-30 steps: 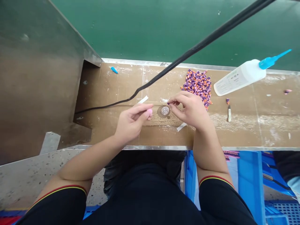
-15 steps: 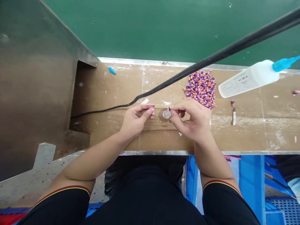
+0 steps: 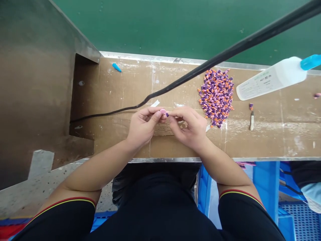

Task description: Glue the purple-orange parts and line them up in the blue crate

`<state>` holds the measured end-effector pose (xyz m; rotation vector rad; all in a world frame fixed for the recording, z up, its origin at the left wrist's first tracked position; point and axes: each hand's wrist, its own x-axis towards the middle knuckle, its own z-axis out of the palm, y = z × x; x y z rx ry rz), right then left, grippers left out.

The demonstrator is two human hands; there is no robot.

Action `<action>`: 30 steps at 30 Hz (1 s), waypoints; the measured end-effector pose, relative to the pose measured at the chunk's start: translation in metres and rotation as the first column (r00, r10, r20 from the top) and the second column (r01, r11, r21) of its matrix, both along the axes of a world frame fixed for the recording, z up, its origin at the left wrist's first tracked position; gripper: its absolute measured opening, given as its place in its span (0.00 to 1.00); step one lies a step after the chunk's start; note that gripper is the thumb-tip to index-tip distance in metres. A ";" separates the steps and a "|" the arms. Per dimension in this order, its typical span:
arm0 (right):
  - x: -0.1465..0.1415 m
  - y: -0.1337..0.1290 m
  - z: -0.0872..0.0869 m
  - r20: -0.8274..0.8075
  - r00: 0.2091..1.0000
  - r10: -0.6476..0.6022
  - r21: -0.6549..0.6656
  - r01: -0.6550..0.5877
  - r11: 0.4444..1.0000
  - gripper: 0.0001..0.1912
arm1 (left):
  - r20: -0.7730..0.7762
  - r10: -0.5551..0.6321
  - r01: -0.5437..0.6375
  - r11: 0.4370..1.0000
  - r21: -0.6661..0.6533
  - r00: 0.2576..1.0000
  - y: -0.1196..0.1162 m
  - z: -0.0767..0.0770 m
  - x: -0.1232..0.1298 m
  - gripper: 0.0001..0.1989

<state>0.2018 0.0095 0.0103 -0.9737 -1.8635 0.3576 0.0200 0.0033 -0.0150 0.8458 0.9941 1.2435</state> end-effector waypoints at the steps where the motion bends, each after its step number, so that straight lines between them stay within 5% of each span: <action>1: 0.003 0.002 0.000 0.067 0.998 0.007 0.031 -0.009 0.999 0.11 | 0.010 0.019 -0.019 1.000 -0.003 1.000 0.001 0.000 0.000 0.23; 6: 0.010 0.003 -0.005 0.520 0.849 0.095 0.102 -0.173 0.980 0.11 | 0.030 0.104 -0.104 0.995 0.002 0.994 0.009 -0.002 -0.004 0.22; 11: 0.004 -0.002 -0.010 0.664 0.730 0.161 -0.046 -0.175 0.983 0.19 | -0.032 0.120 -0.119 0.992 0.028 0.992 0.013 -0.003 -0.006 0.18; 18: 0.017 0.005 0.002 0.477 0.876 0.067 -0.002 -0.076 0.997 0.09 | -0.022 0.085 -0.085 0.996 0.022 0.996 0.012 -0.007 -0.006 0.18; 23: 0.009 0.001 0.007 0.133 0.991 -0.025 0.055 0.017 0.998 0.10 | 0.090 0.037 -0.033 0.998 -0.055 0.995 0.008 -0.004 -0.004 0.23; 26: 0.002 -0.003 0.006 -0.004 0.998 -0.060 0.080 0.060 0.995 0.11 | 0.144 0.002 0.012 0.995 -0.101 0.990 0.004 0.002 -0.001 0.23; 30: -0.004 -0.006 0.001 0.050 0.992 -0.117 0.117 0.110 0.987 0.09 | 0.212 -0.025 0.054 0.989 -0.136 0.977 0.001 0.008 0.001 0.22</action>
